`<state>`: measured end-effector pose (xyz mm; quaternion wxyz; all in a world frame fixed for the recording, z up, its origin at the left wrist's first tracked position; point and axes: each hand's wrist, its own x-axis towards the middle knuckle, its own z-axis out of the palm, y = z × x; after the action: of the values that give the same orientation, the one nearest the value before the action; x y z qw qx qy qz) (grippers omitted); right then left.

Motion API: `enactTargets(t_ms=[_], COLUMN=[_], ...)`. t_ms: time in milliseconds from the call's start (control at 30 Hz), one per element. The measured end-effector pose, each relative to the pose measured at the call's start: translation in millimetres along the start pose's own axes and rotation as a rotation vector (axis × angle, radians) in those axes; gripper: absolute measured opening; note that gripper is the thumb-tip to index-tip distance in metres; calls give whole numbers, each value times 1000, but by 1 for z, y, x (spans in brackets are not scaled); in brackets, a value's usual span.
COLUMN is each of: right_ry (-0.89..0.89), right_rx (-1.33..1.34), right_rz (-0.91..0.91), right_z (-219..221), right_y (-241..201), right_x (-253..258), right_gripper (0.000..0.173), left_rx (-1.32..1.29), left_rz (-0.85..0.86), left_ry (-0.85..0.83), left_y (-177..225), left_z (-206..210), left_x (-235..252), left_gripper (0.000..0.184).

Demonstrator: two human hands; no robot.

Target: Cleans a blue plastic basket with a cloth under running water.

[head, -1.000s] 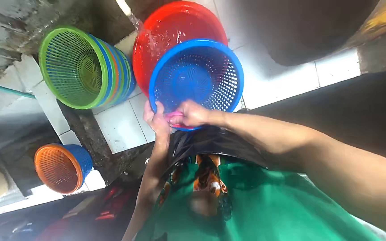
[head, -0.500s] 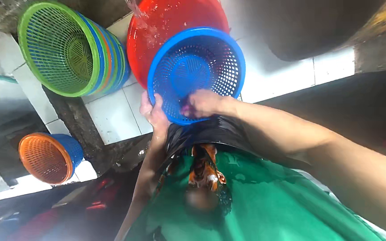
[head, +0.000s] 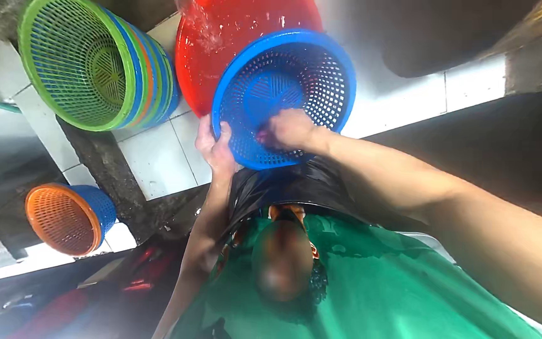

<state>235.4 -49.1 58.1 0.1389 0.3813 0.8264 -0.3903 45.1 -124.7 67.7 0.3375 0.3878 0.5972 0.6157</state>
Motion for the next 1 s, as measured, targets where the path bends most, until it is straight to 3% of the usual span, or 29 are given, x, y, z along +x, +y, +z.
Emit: enactTargets(t_ms=[100,167,267,367,433,533,567,633,733,800,867,933,1000], right_ry=[-260,-223,-14,-178,-214,-198,-190,-146,35,275,455,422,389], right_rx=[69,57,-23,19,11,-22,-23,5,194,291,344,429,509], right_rz=[-85,-60,93,7,-57,-84,-92,-134,-243,-311,-212,-123,-248], right_z=[-10,-9,-5,-7,-6,-6,-6,-8,1,14,22,24,29], right_y=[-4,3,5,-1,-4,-7,-8,-9,-20,-28,-35,-42,-47], right_x=[-13,-11,-9,-3,-1,-3,-3,0,12,23,34,33,23], right_gripper=[46,45,44,44,46,48,46,43,46,52,52,53,51], left_rx=[-6,24,59,27,24,95,93,47,128,114,-25,-155,-148], left_rz=[-1,-16,-25,-55,-71,45,45,-73,-376,-425,-440,-457,-424], left_ry=[18,4,-23,-40,-183,-532,-615,-691,-432,-284,-222,-202,-182], left_y=[-1,0,-1,-10,-14,0,10,24,28,19,11,4,7], left_z=[-2,-1,6,-4,-25,-45,-43,-35,-12,-4,-5,-10,-11], left_x=[0,0,-2,-2,12,63,78,93,78,62,47,31,23], left_gripper=[26,24,23,30,54,90,90,70,42,39,40,43,40])
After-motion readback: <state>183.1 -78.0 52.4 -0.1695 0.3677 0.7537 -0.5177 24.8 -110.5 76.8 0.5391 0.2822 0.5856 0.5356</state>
